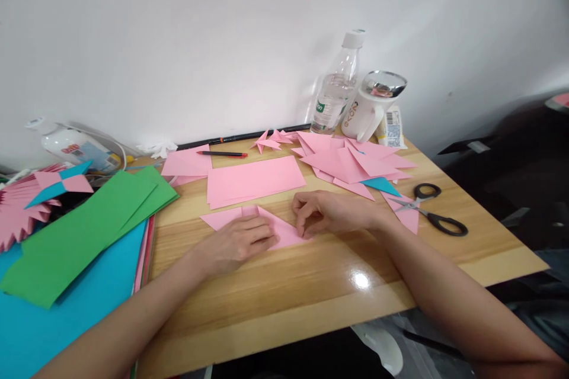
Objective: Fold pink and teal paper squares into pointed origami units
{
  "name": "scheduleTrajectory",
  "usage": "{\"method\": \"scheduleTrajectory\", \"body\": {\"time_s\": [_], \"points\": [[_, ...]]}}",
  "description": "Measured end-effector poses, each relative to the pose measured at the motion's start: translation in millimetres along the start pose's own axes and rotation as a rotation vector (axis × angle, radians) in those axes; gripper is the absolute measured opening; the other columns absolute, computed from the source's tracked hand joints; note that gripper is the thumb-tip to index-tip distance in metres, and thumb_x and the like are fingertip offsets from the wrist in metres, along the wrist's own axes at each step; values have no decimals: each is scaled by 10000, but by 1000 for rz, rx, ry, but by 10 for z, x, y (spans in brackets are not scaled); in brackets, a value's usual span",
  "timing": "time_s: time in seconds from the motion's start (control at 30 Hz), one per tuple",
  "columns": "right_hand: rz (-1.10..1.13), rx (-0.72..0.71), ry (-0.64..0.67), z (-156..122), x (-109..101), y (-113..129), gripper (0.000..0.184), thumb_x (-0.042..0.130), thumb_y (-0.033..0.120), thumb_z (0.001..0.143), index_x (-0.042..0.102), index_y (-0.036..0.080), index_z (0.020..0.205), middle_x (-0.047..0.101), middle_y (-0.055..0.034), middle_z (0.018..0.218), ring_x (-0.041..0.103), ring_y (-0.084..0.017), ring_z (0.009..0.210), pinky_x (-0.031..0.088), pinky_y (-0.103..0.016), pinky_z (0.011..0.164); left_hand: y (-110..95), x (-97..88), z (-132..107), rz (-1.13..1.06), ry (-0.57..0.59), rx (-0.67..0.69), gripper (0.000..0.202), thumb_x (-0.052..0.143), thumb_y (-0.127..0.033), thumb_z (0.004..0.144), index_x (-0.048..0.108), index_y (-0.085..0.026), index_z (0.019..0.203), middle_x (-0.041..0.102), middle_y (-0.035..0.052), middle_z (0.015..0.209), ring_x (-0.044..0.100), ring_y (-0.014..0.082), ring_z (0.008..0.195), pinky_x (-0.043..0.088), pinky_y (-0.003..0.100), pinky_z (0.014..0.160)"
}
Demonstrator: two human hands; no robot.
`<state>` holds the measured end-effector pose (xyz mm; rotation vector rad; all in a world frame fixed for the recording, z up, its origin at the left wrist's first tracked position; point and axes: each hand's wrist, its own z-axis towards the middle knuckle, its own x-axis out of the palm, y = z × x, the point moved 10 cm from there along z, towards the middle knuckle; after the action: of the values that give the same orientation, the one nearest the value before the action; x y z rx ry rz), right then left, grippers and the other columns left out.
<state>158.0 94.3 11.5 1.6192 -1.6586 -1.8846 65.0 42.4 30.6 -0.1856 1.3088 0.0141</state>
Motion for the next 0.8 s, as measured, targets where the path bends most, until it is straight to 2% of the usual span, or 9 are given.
{"method": "scheduleTrajectory", "body": {"time_s": [0.13, 0.37, 0.63, 0.8], "points": [[7, -13, 11, 0, 6, -17, 131, 647, 105, 769, 729, 195, 817, 500, -5, 905, 533, -103, 752, 423, -215, 699, -11, 10, -18, 55, 42, -29, 377, 251, -175, 992, 573, -106, 1176, 650, 107, 1092, 538, 220, 1121, 454, 360, 966], [7, 8, 5, -6, -1, -5, 129, 665, 85, 757, 730, 187, 803, 501, 5, 903, 517, -83, 721, 410, -199, 666, -37, -55, 19, 20, 10, -24, 395, 233, -197, 999, 597, -139, 1143, 644, 86, 970, 539, 214, 1085, 462, 348, 936], [6, 14, 0, 12, -3, -18, 100, 692, 111, 746, 729, 187, 801, 510, 4, 896, 513, -84, 708, 406, -195, 641, -49, -67, 4, -28, -24, -7, 388, 242, -184, 990, 594, -100, 1131, 639, 115, 983, 526, 241, 1097, 461, 377, 936], [6, 32, -1, 9, -5, -10, 117, 686, 90, 736, 728, 182, 794, 504, 7, 878, 516, -83, 704, 407, -194, 641, -42, -71, -2, -13, -23, -15, 397, 229, -190, 994, 589, -119, 1145, 642, 113, 996, 522, 230, 1114, 457, 374, 946]]}}
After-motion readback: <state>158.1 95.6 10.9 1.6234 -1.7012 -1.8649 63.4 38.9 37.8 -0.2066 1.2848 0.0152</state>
